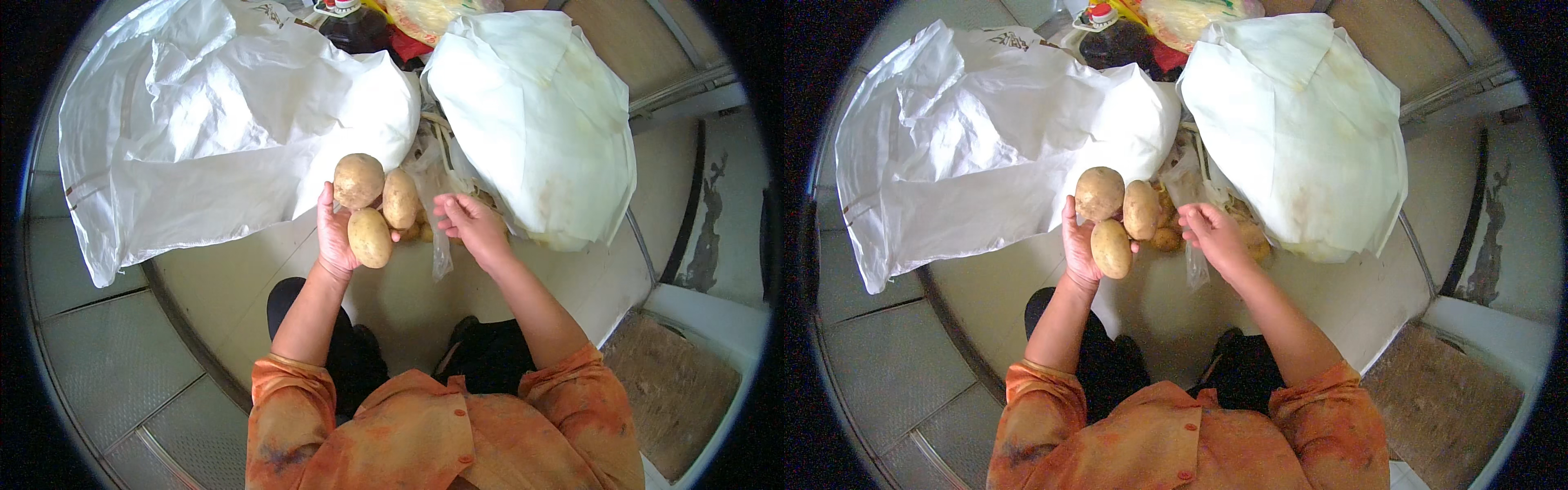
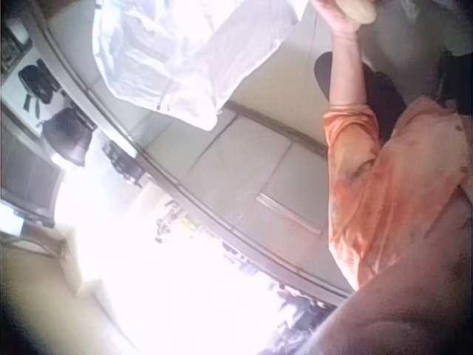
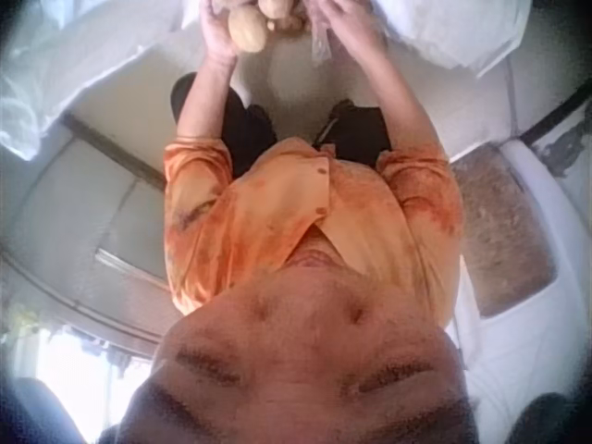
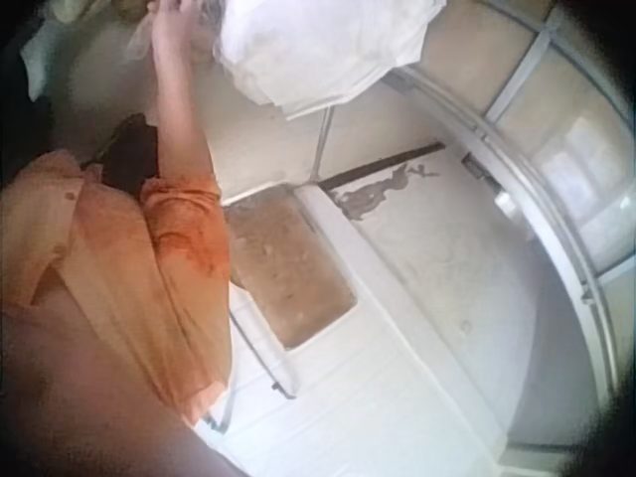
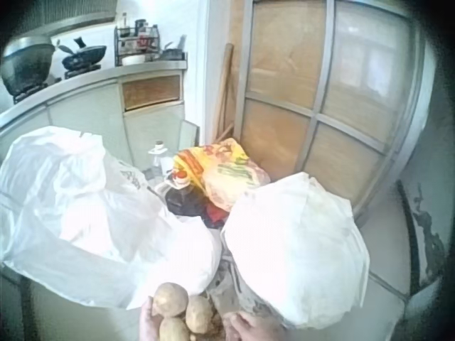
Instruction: The person retrieves potatoes from a plastic bag on the floor, selects several, and begins peeling them with a handheld peeler over a waste bin. The person stands and rotates the potatoes while removing the skin.
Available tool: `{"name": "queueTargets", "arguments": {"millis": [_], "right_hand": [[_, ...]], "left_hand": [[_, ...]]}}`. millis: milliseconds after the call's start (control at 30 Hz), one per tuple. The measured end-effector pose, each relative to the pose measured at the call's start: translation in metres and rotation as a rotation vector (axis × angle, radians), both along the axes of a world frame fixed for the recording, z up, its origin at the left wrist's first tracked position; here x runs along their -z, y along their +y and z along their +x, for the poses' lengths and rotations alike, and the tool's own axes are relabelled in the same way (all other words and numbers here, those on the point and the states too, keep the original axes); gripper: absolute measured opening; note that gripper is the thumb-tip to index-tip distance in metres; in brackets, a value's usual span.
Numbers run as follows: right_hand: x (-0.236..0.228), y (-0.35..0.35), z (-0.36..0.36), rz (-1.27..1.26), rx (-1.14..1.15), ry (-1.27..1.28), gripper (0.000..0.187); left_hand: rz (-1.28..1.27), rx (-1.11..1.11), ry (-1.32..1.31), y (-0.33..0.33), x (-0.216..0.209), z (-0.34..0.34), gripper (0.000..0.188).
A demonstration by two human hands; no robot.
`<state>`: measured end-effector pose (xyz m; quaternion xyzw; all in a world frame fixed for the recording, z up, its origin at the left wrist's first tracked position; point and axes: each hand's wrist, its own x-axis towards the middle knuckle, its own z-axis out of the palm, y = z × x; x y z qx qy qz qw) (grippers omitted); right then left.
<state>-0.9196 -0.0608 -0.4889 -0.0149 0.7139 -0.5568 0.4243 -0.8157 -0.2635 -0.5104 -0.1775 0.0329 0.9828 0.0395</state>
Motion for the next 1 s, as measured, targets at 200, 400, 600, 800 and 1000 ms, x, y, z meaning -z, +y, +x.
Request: {"name": "queueTargets", "arguments": {"millis": [200,400,600,800,1000], "right_hand": [[-0.007,-0.011,0.013,-0.157,0.021,0.079,0.056],[-0.009,-0.014,0.017,-0.123,-0.124,0.27,0.06],[-0.007,-0.018,0.022,-0.361,0.048,0.116,0.05],[-0.004,-0.02,0.019,-0.391,0.082,0.063,0.047],[-0.003,-0.026,0.021,-0.307,0.083,0.079,0.045]], "left_hand": [[-0.04,0.033,-0.012,0.012,-0.003,-0.003,0.086],[-0.055,0.093,0.051,0.026,0.0,-0.004,0.095],[-0.014,0.037,0.097,0.024,-0.004,-0.006,0.106],[0.003,0.046,0.131,0.025,-0.008,-0.002,0.107],[-0.116,0.101,0.103,0.025,-0.004,0.003,0.103]]}}
